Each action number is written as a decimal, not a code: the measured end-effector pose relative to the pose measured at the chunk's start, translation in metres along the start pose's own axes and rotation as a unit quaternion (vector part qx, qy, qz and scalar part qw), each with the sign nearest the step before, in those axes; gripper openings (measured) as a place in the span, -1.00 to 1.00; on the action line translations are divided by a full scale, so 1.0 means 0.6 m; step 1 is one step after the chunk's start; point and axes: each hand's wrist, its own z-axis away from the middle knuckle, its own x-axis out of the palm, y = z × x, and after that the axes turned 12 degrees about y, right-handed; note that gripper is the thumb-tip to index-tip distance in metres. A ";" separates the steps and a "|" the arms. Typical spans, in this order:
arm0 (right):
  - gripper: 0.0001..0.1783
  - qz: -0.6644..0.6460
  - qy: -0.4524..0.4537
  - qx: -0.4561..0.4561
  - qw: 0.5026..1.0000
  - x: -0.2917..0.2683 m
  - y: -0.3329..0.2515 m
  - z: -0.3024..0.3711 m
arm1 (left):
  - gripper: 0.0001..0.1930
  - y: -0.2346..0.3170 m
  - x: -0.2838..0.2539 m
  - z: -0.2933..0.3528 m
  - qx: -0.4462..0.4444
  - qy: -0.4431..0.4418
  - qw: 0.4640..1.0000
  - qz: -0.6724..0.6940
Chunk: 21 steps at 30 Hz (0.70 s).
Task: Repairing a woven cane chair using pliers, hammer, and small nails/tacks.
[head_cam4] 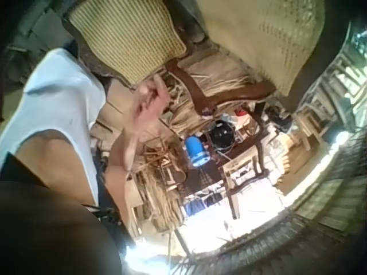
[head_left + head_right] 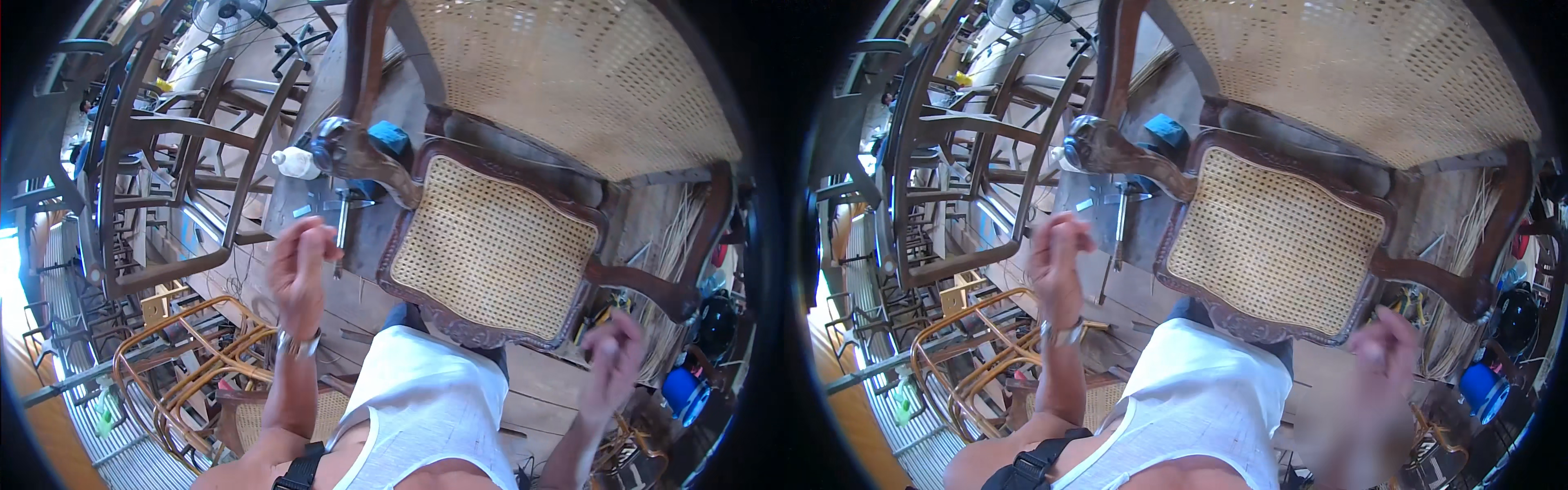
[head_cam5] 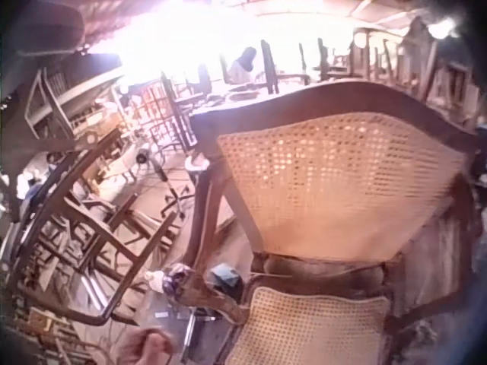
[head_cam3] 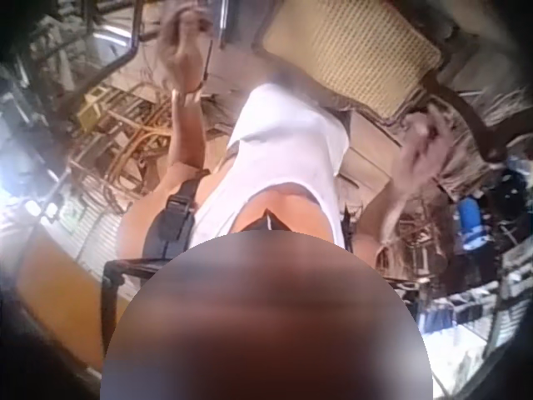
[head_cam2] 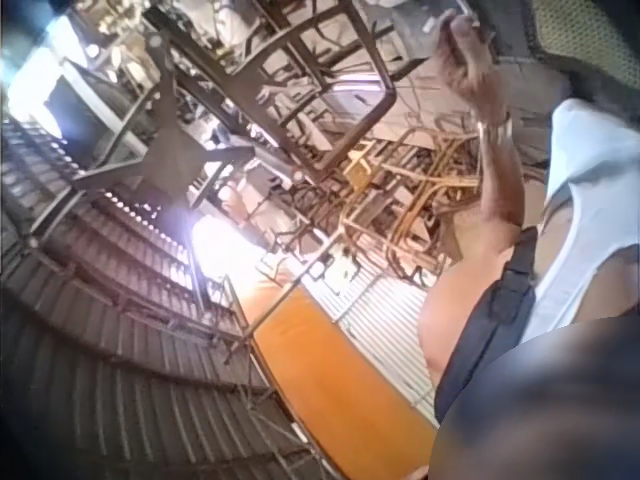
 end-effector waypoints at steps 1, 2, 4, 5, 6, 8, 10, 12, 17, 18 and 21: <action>-0.67 0.042 -0.017 0.059 0.997 0.034 0.037 0.013 | -0.77 -0.067 -0.021 -0.028 -0.038 -0.008 0.997 -0.071; -0.73 0.095 -0.033 0.108 0.989 0.075 0.065 0.027 | -0.78 -0.135 -0.042 -0.053 -0.075 -0.014 0.987 -0.145; -0.80 0.170 -0.093 0.159 0.968 0.144 0.116 0.065 | -0.80 -0.270 -0.084 -0.096 -0.040 -0.036 0.965 -0.256; -0.82 0.188 -0.137 0.160 0.959 0.172 0.143 0.087 | -0.80 -0.316 -0.093 -0.116 -0.048 -0.043 0.964 -0.256; -0.82 0.175 -0.167 0.134 0.961 0.203 0.168 0.110 | -0.79 -0.356 -0.099 -0.134 0.042 -0.106 0.944 -0.309; -0.79 0.164 -0.226 0.088 0.956 0.256 0.190 0.156 | -0.78 -0.403 -0.091 -0.161 0.117 -0.182 0.911 -0.352; -0.77 0.173 -0.258 0.081 0.947 0.291 0.184 0.193 | -0.78 -0.424 -0.068 -0.181 0.240 -0.223 0.822 -0.466; -0.74 0.164 -0.319 0.056 0.932 0.323 0.181 0.220 | -0.80 -0.442 -0.055 -0.196 0.228 -0.233 0.806 -0.494; -0.76 0.164 -0.330 0.106 0.924 0.353 0.180 0.278 | -0.84 -0.448 -0.038 -0.195 0.231 -0.245 0.793 -0.507; -0.76 0.158 -0.330 0.116 0.924 0.357 0.180 0.286 | -0.84 -0.448 -0.040 -0.196 0.230 -0.245 0.793 -0.509; -0.76 0.151 -0.343 0.138 0.917 0.362 0.173 0.295 | -0.85 -0.440 -0.040 -0.205 0.212 -0.278 0.782 -0.516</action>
